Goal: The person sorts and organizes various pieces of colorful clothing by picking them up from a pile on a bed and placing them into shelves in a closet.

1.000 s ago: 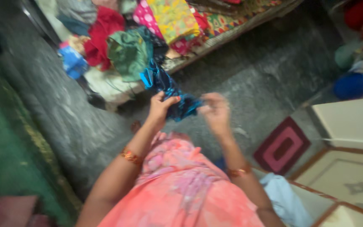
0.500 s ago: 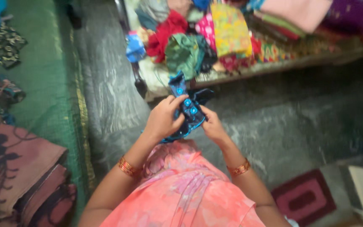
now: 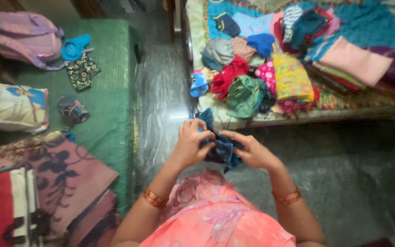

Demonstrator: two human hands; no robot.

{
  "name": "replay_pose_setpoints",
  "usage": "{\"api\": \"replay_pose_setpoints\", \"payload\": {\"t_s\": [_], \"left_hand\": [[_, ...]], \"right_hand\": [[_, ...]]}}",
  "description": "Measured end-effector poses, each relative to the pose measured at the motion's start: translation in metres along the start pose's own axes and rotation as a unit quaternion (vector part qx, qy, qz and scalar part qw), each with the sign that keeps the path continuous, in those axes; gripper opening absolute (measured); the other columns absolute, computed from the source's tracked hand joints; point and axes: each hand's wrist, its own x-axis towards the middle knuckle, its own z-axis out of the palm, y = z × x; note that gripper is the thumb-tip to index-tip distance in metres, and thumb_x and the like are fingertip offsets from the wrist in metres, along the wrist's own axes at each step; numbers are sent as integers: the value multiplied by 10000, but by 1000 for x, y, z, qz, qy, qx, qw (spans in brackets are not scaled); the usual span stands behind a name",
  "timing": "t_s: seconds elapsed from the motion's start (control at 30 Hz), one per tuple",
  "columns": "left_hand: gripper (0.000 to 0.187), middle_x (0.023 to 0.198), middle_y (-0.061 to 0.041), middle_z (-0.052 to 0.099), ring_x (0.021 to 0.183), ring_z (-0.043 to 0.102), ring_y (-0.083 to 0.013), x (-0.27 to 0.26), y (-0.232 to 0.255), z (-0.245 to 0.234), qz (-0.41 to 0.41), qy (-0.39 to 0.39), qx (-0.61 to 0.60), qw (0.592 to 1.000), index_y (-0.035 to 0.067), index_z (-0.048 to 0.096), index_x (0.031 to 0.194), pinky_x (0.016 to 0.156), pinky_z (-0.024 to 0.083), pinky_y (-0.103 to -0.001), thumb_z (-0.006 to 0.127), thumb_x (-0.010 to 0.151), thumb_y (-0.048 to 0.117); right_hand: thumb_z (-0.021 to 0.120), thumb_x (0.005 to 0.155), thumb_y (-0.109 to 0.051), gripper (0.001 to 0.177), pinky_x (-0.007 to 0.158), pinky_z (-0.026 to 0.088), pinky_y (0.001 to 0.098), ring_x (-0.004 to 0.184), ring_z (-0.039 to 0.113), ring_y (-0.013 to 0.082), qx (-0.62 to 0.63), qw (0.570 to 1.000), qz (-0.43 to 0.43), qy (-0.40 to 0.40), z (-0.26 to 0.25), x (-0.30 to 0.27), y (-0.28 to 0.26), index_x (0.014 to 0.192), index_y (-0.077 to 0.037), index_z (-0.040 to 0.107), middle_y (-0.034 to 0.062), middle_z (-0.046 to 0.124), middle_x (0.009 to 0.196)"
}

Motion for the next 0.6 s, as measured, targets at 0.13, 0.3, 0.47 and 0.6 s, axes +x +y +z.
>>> {"api": "replay_pose_setpoints", "payload": {"t_s": [0.13,0.3,0.47,0.6], "left_hand": [[157,1042,-72,687,1061,644,-284,-22,-29,-20,49,-29,-45,997,119,699,976,952,407,-507,750,842,182],[153,961,-160,703,918,675,-362,-45,-54,-33,2,-122,-167,978,56,668,1048,803,532,-442,670,966,185],[157,932,-175,697,902,668,-379,-41,-59,-33,15,-163,-149,975,54,677,1029,780,524,-470,666,963,197],[201,949,-158,708,907,668,-368,-35,-63,-34,29,-155,-150,976,58,667,1031,792,517,-463,702,938,232]], "right_hand": [[582,911,9,546,1019,473,293,1169,607,99,118,993,-13,-2,25,10,-7,1449,-59,515,41,686,1291],[617,1024,-121,245,992,518,287,1118,667,110,122,986,-14,113,50,24,9,1207,-33,755,42,775,1144],[797,836,-265,312,751,538,355,859,693,247,-77,995,0,63,71,30,-33,1047,-38,758,128,755,919],[786,846,-279,243,674,502,440,777,659,350,-188,974,-55,110,87,33,-48,912,-54,726,159,681,795]]}}
